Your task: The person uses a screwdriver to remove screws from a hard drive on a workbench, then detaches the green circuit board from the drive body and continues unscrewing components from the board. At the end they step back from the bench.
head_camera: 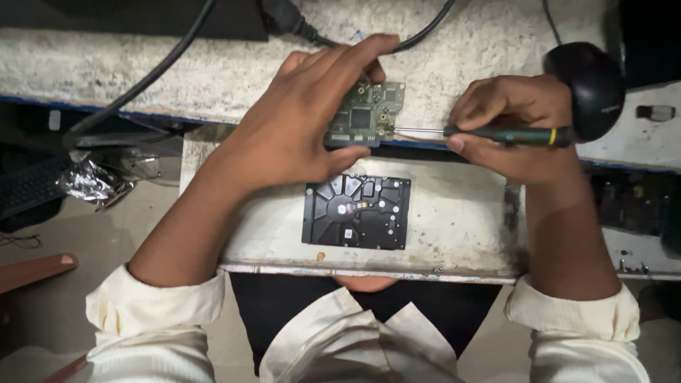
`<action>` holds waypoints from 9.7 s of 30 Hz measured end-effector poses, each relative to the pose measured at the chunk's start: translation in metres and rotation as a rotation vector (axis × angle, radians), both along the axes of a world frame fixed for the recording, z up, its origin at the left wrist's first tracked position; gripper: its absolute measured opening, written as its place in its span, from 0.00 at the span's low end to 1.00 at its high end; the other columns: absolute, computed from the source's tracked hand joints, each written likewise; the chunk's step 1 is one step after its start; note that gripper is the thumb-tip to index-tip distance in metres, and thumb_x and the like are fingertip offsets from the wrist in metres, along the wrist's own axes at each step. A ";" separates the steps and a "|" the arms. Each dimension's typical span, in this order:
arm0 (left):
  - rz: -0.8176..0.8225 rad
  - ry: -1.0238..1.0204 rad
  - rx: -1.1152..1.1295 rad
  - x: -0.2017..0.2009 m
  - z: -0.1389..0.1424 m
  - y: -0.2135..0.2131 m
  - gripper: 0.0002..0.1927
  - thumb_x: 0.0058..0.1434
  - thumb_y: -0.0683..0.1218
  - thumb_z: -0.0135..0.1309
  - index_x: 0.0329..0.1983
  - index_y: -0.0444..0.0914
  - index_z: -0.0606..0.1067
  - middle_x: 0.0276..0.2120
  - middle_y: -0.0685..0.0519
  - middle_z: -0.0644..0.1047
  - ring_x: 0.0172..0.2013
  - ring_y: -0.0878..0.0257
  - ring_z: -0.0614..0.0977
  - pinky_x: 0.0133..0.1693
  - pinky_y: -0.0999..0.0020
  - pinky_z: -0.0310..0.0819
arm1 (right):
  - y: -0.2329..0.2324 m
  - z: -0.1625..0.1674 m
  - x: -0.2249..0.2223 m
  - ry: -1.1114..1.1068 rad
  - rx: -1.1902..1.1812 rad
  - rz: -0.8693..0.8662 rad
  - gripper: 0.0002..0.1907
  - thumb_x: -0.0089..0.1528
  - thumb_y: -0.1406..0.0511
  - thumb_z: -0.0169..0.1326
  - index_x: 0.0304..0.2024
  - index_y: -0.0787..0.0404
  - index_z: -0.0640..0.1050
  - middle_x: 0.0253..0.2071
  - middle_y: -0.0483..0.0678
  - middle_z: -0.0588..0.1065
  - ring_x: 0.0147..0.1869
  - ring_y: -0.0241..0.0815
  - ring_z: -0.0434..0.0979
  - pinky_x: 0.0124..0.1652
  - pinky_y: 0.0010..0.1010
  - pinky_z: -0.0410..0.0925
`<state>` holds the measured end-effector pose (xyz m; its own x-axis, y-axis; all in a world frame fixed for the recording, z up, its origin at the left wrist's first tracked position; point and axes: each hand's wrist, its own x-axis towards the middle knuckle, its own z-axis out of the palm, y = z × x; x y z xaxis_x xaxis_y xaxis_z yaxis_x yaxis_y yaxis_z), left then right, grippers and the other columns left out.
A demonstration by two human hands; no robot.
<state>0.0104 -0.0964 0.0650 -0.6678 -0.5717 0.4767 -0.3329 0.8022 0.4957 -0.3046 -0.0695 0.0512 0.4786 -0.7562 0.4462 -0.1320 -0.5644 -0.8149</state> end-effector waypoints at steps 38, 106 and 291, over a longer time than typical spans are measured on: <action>-0.003 -0.023 -0.013 0.001 -0.002 -0.001 0.56 0.49 0.49 0.74 0.76 0.43 0.55 0.57 0.47 0.75 0.58 0.52 0.77 0.59 0.53 0.62 | -0.001 0.002 0.003 0.074 -0.071 0.008 0.12 0.59 0.78 0.67 0.35 0.64 0.75 0.32 0.54 0.78 0.37 0.38 0.82 0.38 0.26 0.75; -0.020 -0.019 -0.045 0.001 0.000 0.000 0.54 0.50 0.49 0.73 0.76 0.40 0.56 0.61 0.45 0.72 0.60 0.50 0.76 0.60 0.52 0.62 | 0.003 0.005 0.003 0.096 -0.086 -0.031 0.13 0.60 0.78 0.66 0.33 0.64 0.73 0.33 0.55 0.78 0.39 0.40 0.82 0.37 0.24 0.73; -0.016 -0.050 -0.078 0.000 -0.005 0.000 0.53 0.50 0.49 0.74 0.75 0.42 0.58 0.65 0.47 0.71 0.61 0.54 0.76 0.58 0.53 0.62 | 0.001 0.017 0.014 0.229 -0.224 0.018 0.04 0.60 0.76 0.63 0.36 0.67 0.80 0.37 0.56 0.81 0.45 0.47 0.85 0.44 0.31 0.77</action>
<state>0.0101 -0.0967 0.0605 -0.7009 -0.5230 0.4850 -0.3425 0.8433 0.4143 -0.2904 -0.0682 0.0684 0.5982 -0.6419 0.4797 -0.2857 -0.7301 -0.6207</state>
